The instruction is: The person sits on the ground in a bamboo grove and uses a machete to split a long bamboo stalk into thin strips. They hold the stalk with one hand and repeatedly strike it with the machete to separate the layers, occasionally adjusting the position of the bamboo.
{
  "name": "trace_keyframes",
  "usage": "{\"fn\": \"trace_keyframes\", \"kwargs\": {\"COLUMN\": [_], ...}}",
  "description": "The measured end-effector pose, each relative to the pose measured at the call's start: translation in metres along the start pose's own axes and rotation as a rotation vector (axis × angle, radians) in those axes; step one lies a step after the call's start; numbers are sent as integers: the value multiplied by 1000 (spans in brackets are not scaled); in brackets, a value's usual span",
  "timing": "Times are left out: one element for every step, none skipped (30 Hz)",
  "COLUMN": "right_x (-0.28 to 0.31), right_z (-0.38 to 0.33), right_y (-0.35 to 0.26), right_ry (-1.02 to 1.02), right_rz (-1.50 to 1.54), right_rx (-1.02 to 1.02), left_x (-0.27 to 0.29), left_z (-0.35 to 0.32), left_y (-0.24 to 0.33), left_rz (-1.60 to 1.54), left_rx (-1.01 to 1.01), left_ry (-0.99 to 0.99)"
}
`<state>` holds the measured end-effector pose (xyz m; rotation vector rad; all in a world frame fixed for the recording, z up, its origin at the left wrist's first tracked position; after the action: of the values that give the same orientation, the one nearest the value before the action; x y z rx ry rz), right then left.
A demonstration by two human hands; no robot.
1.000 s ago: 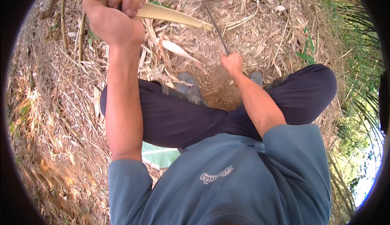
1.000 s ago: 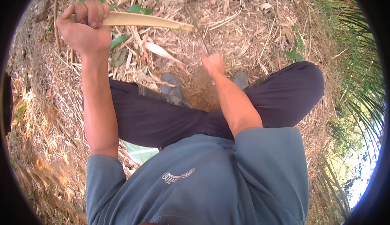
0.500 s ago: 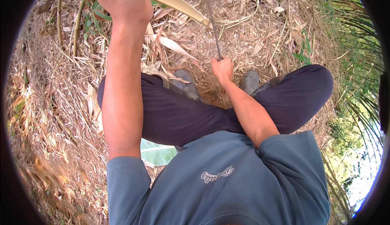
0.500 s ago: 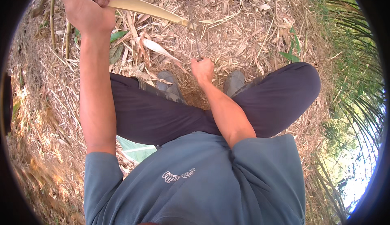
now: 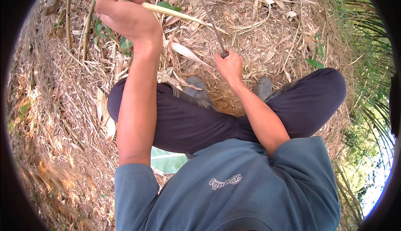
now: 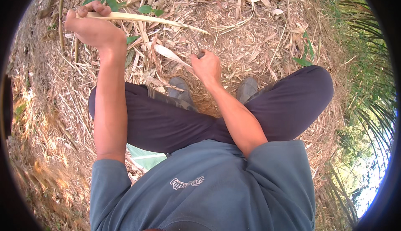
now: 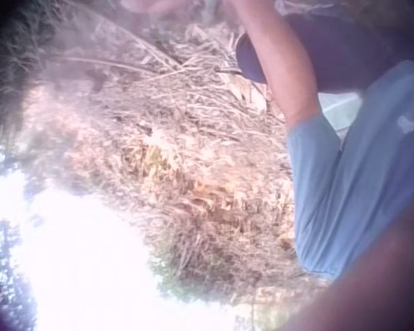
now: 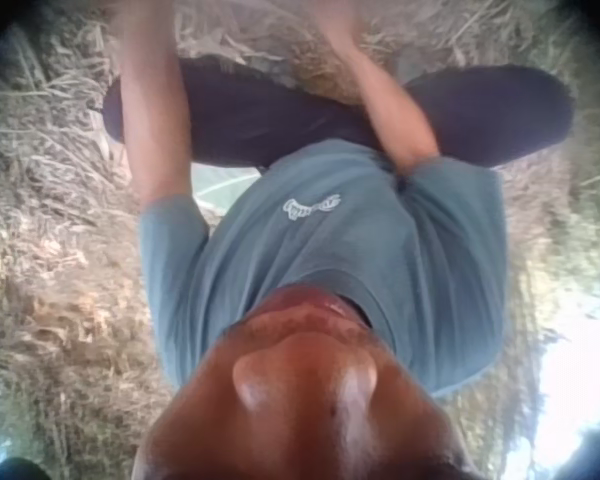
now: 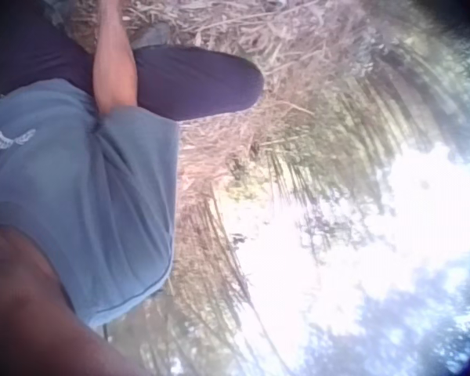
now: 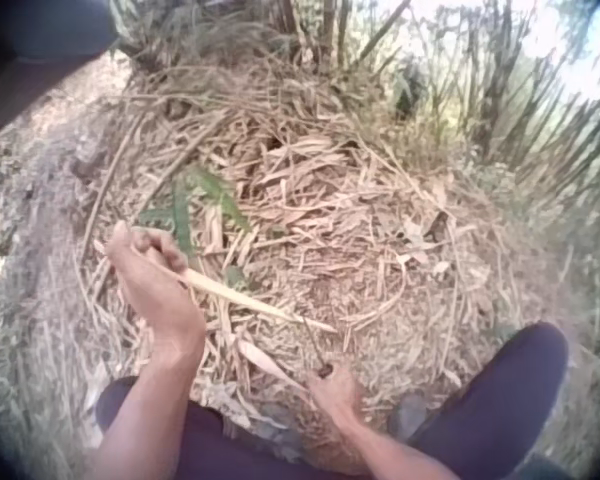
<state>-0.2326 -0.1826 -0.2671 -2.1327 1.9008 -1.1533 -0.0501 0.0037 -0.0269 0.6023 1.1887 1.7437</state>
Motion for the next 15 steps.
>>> {"fn": "trace_keyframes", "kwargs": {"right_x": [5,8,10,10,7,2,-2,-5,-8,-10,-14,-15,-10,-6,-2], "right_z": [-7,-10,-14,-17,-10,2,14,22,31,37,40,36,26,14,4], "right_y": [-18,-30,-38,-44,-36,-22,-7,10,26,36,40,32,20,7,-14], "right_ry": [7,16,23,30,31,33,37,24,15,8,25,-8,-43,-91,-104], "right_rz": [9,-15,-41,-67,-79,-90,-101,-76,-50,-23,-44,-35,-31,-32,-48], "right_rx": [83,133,183,234,199,166,129,62,0,-63,-36,-31,-31,-33,73], "left_x": [-2,-1,-1,0,9,7,4,3,1,-1,-5,-8,-11,-11,-17], "left_z": [-2,-4,-6,-8,3,6,7,8,10,12,14,14,14,13,14], "left_y": [3,2,2,2,-10,-14,-17,-19,-20,-24,-27,-27,-28,-25,-18], "left_rz": [73,73,74,75,92,90,85,81,78,72,66,84,106,141,134], "left_rx": [-113,-148,-181,-217,-288,-272,-255,-238,-242,-245,-247,-265,-276,-286,-305], "left_ry": [-34,-9,18,45,49,70,87,107,105,103,100,106,110,118,90]}}
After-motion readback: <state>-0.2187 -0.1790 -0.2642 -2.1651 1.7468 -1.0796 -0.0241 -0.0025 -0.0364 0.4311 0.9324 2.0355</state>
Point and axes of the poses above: each hand's wrist, its own z-axis towards the middle knuckle, its own x-axis out of the back of the hand, y = z × x, the point moved 7 cm from there along z, towards the middle knuckle, and after that the axes turned 8 degrees about -x, right-handed, at the moved point
